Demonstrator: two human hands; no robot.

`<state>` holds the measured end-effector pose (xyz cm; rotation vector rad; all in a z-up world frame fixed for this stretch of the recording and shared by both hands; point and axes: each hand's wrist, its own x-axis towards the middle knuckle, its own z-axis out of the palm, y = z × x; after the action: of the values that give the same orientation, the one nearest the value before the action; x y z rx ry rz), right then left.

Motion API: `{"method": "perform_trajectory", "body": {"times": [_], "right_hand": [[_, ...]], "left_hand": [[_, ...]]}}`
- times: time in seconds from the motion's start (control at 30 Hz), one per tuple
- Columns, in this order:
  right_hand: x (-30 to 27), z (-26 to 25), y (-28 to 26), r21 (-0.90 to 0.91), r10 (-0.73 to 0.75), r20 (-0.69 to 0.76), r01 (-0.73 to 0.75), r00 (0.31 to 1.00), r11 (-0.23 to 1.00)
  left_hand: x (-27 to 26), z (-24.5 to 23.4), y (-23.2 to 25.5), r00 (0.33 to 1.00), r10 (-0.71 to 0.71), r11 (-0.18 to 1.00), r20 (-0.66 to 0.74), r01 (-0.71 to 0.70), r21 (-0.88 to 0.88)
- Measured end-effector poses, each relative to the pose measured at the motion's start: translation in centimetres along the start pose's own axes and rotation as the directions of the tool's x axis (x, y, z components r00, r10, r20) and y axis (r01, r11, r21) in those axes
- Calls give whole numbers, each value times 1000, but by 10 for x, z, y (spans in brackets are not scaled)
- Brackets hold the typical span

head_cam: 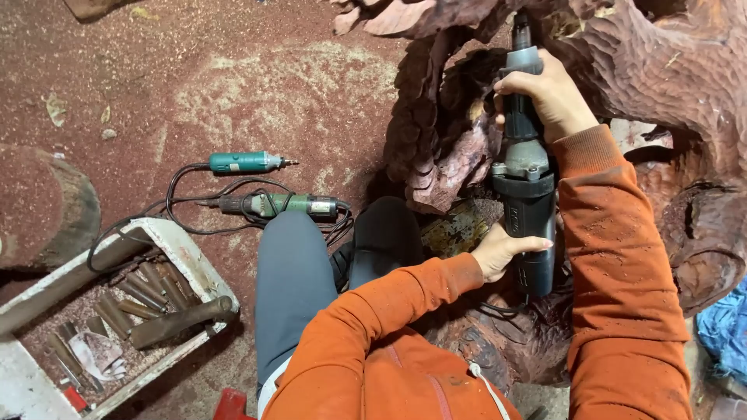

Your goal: Carving intricate details into a large wooden sculpture using a power rotary tool

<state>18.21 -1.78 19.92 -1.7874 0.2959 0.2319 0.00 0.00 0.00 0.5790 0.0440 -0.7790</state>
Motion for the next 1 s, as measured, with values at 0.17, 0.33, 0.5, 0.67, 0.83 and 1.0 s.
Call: {"method": "perform_trajectory", "body": {"times": [0.17, 0.33, 0.5, 0.67, 0.83, 1.0], "right_hand": [[5, -8, 6, 21, -76, 77, 75, 994, 997], [5, -11, 2, -42, -77, 77, 81, 994, 996], [8, -12, 9, -66, -118, 86, 124, 989, 990], [5, -4, 12, -135, -46, 18, 48, 999, 990], [33, -17, 49, -29, -5, 122, 8, 993, 1000], [59, -24, 70, 8, 158, 138, -161, 978, 987]], "left_hand": [[-5, 9, -5, 999, -49, 993, 6, 49, -109], [-12, 16, -2, 998, -68, 990, -7, 67, -122], [-18, 19, 3, 996, -94, 981, -7, 92, -169], [-34, 23, 29, 986, -167, 984, -13, 166, -59], [-15, 3, 2, 1000, 5, 993, -21, -7, -121], [-20, 7, 14, 1000, 8, 988, 14, -6, -154]]}}
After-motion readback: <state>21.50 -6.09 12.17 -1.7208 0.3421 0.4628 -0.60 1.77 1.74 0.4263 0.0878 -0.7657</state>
